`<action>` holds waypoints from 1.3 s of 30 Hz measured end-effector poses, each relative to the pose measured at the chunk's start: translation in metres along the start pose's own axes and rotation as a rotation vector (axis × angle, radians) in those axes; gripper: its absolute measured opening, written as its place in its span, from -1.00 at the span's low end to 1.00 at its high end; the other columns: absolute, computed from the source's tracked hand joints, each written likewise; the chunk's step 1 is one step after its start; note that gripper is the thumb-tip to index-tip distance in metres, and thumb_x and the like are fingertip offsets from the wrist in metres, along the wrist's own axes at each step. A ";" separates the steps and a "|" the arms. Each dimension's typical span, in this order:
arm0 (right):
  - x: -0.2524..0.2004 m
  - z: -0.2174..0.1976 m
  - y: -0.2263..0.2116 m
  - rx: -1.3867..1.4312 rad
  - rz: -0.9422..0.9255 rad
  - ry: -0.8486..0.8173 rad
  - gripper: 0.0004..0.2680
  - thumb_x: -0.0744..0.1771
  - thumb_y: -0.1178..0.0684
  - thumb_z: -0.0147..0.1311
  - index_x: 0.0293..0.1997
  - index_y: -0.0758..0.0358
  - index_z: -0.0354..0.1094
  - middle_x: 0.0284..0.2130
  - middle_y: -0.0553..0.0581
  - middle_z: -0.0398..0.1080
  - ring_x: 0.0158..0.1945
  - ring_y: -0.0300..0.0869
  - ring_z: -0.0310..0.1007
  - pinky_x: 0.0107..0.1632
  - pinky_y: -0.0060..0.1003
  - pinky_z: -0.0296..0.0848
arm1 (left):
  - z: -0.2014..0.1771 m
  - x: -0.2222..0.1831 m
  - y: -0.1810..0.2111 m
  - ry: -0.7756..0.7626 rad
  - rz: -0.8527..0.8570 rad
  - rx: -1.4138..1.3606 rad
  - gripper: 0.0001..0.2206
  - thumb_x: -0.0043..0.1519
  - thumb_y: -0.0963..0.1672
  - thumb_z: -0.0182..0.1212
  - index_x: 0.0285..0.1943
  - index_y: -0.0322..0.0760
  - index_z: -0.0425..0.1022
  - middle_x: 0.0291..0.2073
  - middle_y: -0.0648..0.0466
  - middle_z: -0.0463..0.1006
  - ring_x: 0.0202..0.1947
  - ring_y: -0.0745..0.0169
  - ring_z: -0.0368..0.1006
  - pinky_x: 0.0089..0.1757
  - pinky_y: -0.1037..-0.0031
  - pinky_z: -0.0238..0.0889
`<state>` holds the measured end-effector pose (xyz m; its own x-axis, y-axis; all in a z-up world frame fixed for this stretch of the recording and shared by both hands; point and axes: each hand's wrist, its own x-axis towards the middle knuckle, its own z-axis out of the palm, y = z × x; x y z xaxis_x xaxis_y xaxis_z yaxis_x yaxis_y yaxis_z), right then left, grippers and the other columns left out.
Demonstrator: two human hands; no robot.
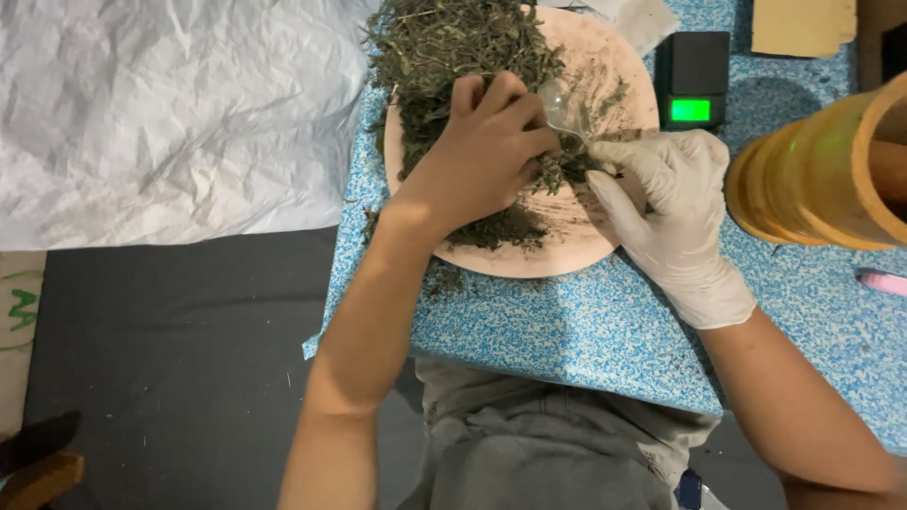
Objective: Grinding dried herbs with a mortar and pestle and filling them into tea bags
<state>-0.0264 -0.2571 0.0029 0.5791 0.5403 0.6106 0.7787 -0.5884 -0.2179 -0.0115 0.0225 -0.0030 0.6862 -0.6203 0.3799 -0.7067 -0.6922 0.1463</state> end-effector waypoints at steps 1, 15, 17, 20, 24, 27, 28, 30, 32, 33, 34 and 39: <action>0.000 0.000 0.000 0.015 -0.003 0.007 -0.85 0.56 0.11 0.35 0.30 0.21 0.60 -0.13 0.09 0.52 0.01 0.08 0.44 0.20 0.02 0.21 | 0.003 0.000 0.000 -0.012 -0.027 0.040 -0.88 0.38 -0.18 0.42 0.07 -0.12 0.70 0.07 0.05 0.52 0.24 -0.11 0.18 0.15 -0.05 -0.03; 0.002 -0.003 0.002 0.026 -0.020 0.053 -0.88 0.55 0.12 0.34 0.24 0.23 0.61 -0.16 0.07 0.52 -0.04 0.03 0.44 0.15 -0.02 0.23 | -0.002 0.004 -0.003 -0.087 -0.135 -0.039 -0.89 0.46 -0.06 0.38 -0.08 -0.04 0.77 0.03 0.14 0.57 0.25 -0.07 0.22 0.16 -0.06 -0.13; 0.002 -0.003 0.002 0.033 -0.016 0.067 -0.88 0.55 0.12 0.33 0.25 0.22 0.60 -0.15 0.06 0.53 -0.03 0.01 0.47 0.17 -0.03 0.22 | -0.006 0.003 -0.006 0.003 -0.117 -0.076 -0.95 0.43 -0.11 0.43 -0.07 -0.11 0.75 -0.04 0.14 0.54 0.22 -0.04 0.25 0.11 0.00 -0.13; 0.004 -0.002 0.004 0.038 -0.054 0.079 -0.88 0.55 0.15 0.35 0.24 0.26 0.58 -0.14 0.08 0.54 -0.04 0.02 0.48 0.14 -0.02 0.25 | -0.014 0.002 -0.009 0.037 -0.147 -0.079 -0.94 0.40 -0.10 0.50 -0.02 -0.08 0.75 0.03 0.13 0.58 0.24 -0.02 0.29 0.14 0.02 -0.13; 0.006 -0.004 0.002 0.046 -0.026 0.078 -0.91 0.54 0.12 0.38 0.14 0.27 0.60 -0.15 0.07 0.56 -0.02 0.03 0.50 0.17 -0.04 0.26 | -0.022 0.001 -0.011 0.138 -0.132 -0.050 -0.93 0.41 -0.12 0.54 -0.03 -0.01 0.71 0.01 0.16 0.56 0.16 0.01 0.37 0.15 0.09 -0.11; 0.016 -0.001 -0.003 0.105 -0.037 0.072 -0.90 0.54 0.14 0.38 0.01 0.27 0.51 -0.17 0.08 0.59 -0.09 0.02 0.52 0.07 -0.02 0.27 | -0.033 -0.003 -0.011 0.209 -0.091 -0.025 -0.85 0.43 -0.17 0.56 -0.05 -0.08 0.63 -0.01 0.18 0.51 0.15 0.03 0.37 0.11 0.14 -0.13; 0.026 0.001 -0.004 0.199 -0.066 0.067 -0.88 0.50 0.27 0.25 -0.15 0.22 0.50 -0.41 0.00 0.46 -0.35 -0.14 0.34 -0.17 -0.17 0.17 | -0.034 -0.001 -0.013 0.269 -0.054 0.014 -0.84 0.45 -0.18 0.57 -0.03 -0.11 0.61 -0.02 0.14 0.50 0.11 0.01 0.38 0.12 0.11 -0.09; 0.044 0.006 -0.014 0.295 -0.101 0.067 -0.75 0.47 0.41 0.13 -0.32 0.16 0.48 -0.65 -0.08 0.34 -0.61 -0.30 0.16 -0.41 -0.31 0.08 | -0.038 0.000 -0.017 0.330 -0.014 0.059 -0.82 0.47 -0.19 0.57 -0.01 -0.15 0.58 -0.02 0.10 0.49 0.07 -0.01 0.39 0.13 0.08 -0.05; 0.058 0.010 -0.032 0.240 -0.026 -0.151 -0.77 0.42 0.22 0.15 -0.38 0.08 0.70 -0.66 -0.16 0.48 -0.70 -0.34 0.17 -0.48 -0.38 0.09 | -0.041 -0.004 -0.018 0.339 -0.061 0.083 -0.80 0.44 -0.20 0.57 -0.01 -0.09 0.56 0.02 0.12 0.49 0.09 0.02 0.37 0.09 0.11 -0.08; 0.056 0.024 -0.033 0.244 -0.029 -0.152 -0.77 0.42 0.22 0.15 -0.38 0.08 0.70 -0.66 -0.16 0.48 -0.70 -0.34 0.17 -0.48 -0.38 0.09 | -0.044 -0.008 -0.018 0.338 -0.065 0.086 -0.80 0.44 -0.20 0.57 -0.01 -0.09 0.56 0.02 0.12 0.49 0.09 0.02 0.37 0.09 0.11 -0.08; 0.056 0.037 -0.032 0.158 -0.103 -0.118 -0.80 0.48 0.09 0.19 -0.26 0.00 0.73 -0.65 -0.15 0.50 -0.67 -0.37 0.29 -0.43 -0.43 0.16 | -0.045 -0.009 -0.020 0.359 -0.070 0.070 -0.82 0.45 -0.18 0.59 0.00 -0.09 0.61 -0.03 0.16 0.57 0.08 0.06 0.40 0.10 0.13 -0.09; 0.063 0.063 -0.035 0.143 -0.245 -0.111 -0.88 0.51 0.00 0.28 0.01 0.05 0.78 -0.18 -0.08 0.74 -0.17 -0.13 0.65 0.04 -0.13 0.32 | -0.046 -0.017 -0.028 0.424 -0.074 0.069 -0.81 0.48 -0.22 0.58 -0.03 -0.08 0.61 -0.15 0.22 0.61 0.01 0.12 0.41 0.08 0.15 -0.10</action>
<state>-0.0020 -0.1644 0.0007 0.3866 0.7225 0.5731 0.9199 -0.3464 -0.1838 -0.0116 0.0693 0.0288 0.5932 -0.3715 0.7142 -0.6350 -0.7613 0.1314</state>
